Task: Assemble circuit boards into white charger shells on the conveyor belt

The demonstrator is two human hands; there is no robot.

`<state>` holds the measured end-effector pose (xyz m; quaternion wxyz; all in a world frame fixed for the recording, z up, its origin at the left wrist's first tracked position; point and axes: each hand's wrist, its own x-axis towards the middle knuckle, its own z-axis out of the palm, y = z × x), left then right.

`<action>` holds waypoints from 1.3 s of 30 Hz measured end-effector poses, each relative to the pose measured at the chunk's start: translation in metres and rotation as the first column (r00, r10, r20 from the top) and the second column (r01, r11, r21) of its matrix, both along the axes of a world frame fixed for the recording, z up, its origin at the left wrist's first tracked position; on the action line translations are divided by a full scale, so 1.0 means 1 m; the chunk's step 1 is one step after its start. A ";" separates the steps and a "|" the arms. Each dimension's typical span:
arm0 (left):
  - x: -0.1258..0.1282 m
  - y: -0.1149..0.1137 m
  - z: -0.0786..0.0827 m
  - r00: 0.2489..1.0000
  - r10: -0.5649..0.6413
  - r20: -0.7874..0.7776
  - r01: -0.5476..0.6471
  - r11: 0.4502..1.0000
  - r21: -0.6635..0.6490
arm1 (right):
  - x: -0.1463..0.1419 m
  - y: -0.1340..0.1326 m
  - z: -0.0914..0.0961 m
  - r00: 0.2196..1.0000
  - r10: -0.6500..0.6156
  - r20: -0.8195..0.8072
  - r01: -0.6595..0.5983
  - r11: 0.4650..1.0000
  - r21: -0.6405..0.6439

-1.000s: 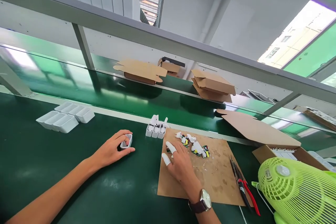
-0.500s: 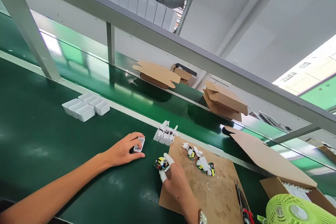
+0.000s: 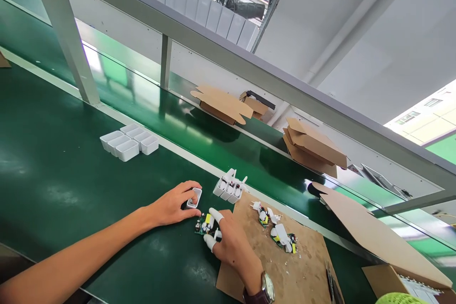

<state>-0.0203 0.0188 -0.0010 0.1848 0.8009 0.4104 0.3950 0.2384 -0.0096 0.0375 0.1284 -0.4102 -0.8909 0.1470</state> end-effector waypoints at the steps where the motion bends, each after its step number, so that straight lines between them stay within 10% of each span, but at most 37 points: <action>1: 0.000 0.000 -0.001 1.000 0.009 -0.005 -0.009 1.000 -0.001 | -0.001 0.005 -0.002 1.000 -0.014 0.001 0.014 0.999 0.031; 23: -0.009 -0.003 0.005 0.997 -0.075 0.001 0.074 0.980 -0.185 | 0.013 0.013 -0.036 0.976 -0.039 -0.212 0.045 0.999 0.021; 31: 0.001 0.005 -0.007 0.963 0.255 -0.080 -0.267 0.934 -0.236 | 0.008 0.015 -0.035 0.968 -0.014 -0.250 0.042 0.994 0.105; 39: -0.012 0.000 0.017 0.994 -0.058 -0.093 0.002 0.859 -0.511 | 0.002 0.016 -0.031 0.925 -0.047 -0.377 0.154 0.954 0.258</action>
